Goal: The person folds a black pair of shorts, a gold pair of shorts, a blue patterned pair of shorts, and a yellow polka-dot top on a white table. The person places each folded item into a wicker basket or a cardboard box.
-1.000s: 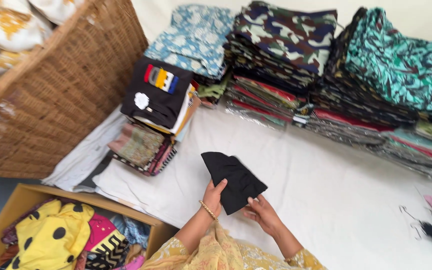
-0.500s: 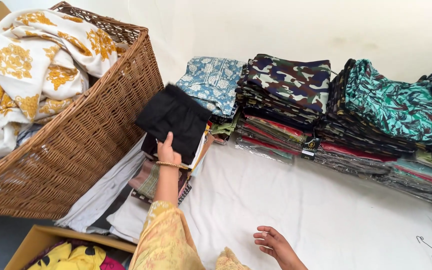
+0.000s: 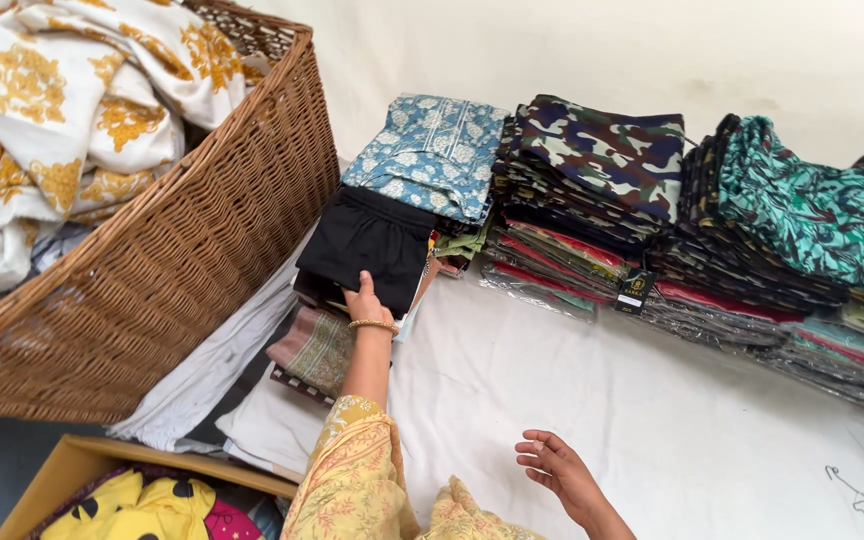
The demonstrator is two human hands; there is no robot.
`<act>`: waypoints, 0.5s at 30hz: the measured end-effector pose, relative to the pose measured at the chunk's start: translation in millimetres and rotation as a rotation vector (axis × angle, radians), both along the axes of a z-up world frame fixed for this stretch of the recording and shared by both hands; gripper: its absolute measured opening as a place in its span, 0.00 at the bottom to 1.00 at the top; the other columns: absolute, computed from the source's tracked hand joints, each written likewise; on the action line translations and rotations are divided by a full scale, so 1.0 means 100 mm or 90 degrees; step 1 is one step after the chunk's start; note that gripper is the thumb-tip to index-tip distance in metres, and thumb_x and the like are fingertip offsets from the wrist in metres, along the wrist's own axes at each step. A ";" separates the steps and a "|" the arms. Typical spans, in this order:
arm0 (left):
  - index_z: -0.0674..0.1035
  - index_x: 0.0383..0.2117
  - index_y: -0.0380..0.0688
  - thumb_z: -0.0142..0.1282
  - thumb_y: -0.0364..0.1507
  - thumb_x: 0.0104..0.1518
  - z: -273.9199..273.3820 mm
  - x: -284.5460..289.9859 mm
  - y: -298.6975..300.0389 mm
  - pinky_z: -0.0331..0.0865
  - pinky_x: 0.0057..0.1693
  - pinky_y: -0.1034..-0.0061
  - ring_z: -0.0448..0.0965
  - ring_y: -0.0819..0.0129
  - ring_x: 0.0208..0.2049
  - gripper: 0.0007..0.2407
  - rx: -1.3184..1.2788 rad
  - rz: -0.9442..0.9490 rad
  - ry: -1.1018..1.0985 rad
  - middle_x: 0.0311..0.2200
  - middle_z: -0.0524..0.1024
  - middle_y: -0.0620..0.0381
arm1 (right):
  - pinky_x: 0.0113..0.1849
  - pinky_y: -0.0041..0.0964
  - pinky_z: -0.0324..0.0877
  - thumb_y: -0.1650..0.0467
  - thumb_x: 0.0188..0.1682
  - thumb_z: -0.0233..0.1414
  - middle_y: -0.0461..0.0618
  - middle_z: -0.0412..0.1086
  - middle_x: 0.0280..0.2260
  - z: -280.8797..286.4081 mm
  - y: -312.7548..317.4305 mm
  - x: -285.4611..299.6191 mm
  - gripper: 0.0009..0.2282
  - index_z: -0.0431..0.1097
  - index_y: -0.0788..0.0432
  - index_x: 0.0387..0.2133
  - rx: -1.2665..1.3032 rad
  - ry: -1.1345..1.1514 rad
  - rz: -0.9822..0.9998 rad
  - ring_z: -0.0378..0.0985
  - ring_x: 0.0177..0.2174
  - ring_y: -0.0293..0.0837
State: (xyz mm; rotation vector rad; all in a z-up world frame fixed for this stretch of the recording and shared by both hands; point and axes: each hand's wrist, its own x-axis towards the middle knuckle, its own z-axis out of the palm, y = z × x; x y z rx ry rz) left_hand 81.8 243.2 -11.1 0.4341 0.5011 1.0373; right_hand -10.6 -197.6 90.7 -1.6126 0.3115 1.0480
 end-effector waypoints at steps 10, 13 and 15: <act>0.56 0.69 0.43 0.53 0.15 0.55 1.01 -2.15 -0.24 0.58 0.70 0.63 0.59 0.55 0.69 0.32 0.294 0.043 0.425 0.69 0.56 0.43 | 0.49 0.40 0.73 0.65 0.55 0.47 0.49 0.76 0.46 -0.03 0.06 0.10 0.15 0.68 0.54 0.53 0.049 -0.012 0.025 0.78 0.48 0.43; 0.66 0.57 0.34 0.54 0.17 0.56 0.42 -3.35 0.00 0.64 0.63 0.61 0.68 0.50 0.57 0.21 0.367 0.133 0.803 0.56 0.66 0.38 | 0.49 0.40 0.73 0.65 0.54 0.47 0.49 0.76 0.46 -0.12 0.00 0.14 0.15 0.68 0.54 0.53 0.045 -0.012 0.037 0.78 0.47 0.43; 0.75 0.46 0.28 0.54 0.19 0.60 -0.50 -4.13 -0.06 0.72 0.57 0.58 0.79 0.47 0.45 0.10 0.382 0.146 1.048 0.42 0.78 0.35 | 0.49 0.39 0.73 0.65 0.55 0.47 0.49 0.76 0.46 -0.17 -0.03 0.16 0.15 0.68 0.54 0.53 0.040 -0.005 0.034 0.78 0.47 0.42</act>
